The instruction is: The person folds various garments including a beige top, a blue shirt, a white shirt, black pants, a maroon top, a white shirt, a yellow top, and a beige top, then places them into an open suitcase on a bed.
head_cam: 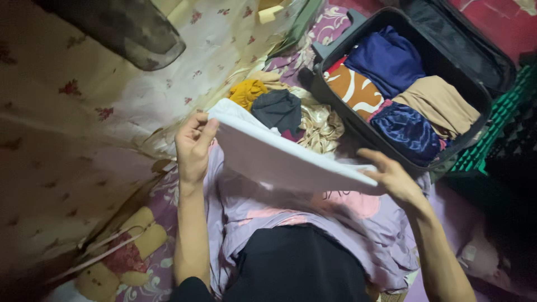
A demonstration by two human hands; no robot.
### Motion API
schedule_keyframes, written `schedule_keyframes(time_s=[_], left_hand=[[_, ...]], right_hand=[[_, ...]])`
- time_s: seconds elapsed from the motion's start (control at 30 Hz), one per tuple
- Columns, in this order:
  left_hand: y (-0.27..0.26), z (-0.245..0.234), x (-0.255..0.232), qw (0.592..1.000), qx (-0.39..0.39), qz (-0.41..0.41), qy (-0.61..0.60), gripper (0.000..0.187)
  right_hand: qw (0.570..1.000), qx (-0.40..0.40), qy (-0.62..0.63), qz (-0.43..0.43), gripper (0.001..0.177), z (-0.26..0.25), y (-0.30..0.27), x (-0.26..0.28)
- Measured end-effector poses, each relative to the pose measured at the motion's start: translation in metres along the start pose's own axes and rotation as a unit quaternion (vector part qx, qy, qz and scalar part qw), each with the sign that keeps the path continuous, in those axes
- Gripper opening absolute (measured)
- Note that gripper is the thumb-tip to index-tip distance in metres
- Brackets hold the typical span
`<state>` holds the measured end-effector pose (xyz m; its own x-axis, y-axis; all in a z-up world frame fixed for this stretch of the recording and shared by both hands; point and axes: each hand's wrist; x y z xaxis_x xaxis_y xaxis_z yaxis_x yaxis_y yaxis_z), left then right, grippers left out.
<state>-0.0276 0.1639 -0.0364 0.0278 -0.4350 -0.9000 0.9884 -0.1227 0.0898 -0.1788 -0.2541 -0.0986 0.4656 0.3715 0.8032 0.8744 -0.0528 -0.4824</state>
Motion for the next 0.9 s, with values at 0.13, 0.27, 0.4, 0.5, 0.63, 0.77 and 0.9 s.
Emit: schedule_keyframes(time_s=[0.13, 0.27, 0.4, 0.5, 0.63, 0.77, 0.9], left_hand=[[-0.002, -0.004, -0.003, 0.993, -0.022, 0.024, 0.112, 0.01], [-0.003, -0.002, -0.004, 0.981, -0.048, 0.073, 0.174, 0.015], [-0.001, 0.0, -0.01, 0.964, -0.048, 0.13, 0.229, 0.017], [0.0, 0.002, -0.012, 0.981, 0.038, 0.162, 0.099, 0.016], [-0.006, 0.003, -0.007, 0.988, 0.009, 0.144, 0.061, 0.019], [-0.009, 0.006, -0.002, 0.971, -0.064, 0.191, 0.126, 0.021], [-0.006, 0.013, -0.004, 0.966, -0.07, 0.202, 0.143, 0.022]], right_hand=[[0.995, -0.052, -0.076, 0.045, 0.041, -0.007, -0.004, 0.019], [0.98, 0.093, -0.177, 0.0, 0.041, -0.016, -0.024, 0.041], [0.892, 0.193, -0.405, 0.053, 0.041, -0.012, -0.034, 0.052], [0.878, 0.119, -0.446, -0.124, 0.03, -0.014, -0.032, 0.05], [0.929, -0.028, -0.336, -0.152, 0.047, -0.034, -0.035, 0.042], [0.931, -0.129, -0.218, -0.262, 0.028, -0.062, -0.041, 0.033], [0.949, -0.141, 0.008, -0.282, 0.025, -0.069, -0.039, 0.011]])
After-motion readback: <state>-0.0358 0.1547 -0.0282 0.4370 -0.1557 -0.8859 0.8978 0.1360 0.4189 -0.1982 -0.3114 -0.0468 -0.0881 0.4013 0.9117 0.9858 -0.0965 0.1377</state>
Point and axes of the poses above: each hand's wrist, its own y-axis towards the middle knuckle, its own z-axis out of the palm, x = y × z, and after that the axes turned 13 degrees about -y, right-handed
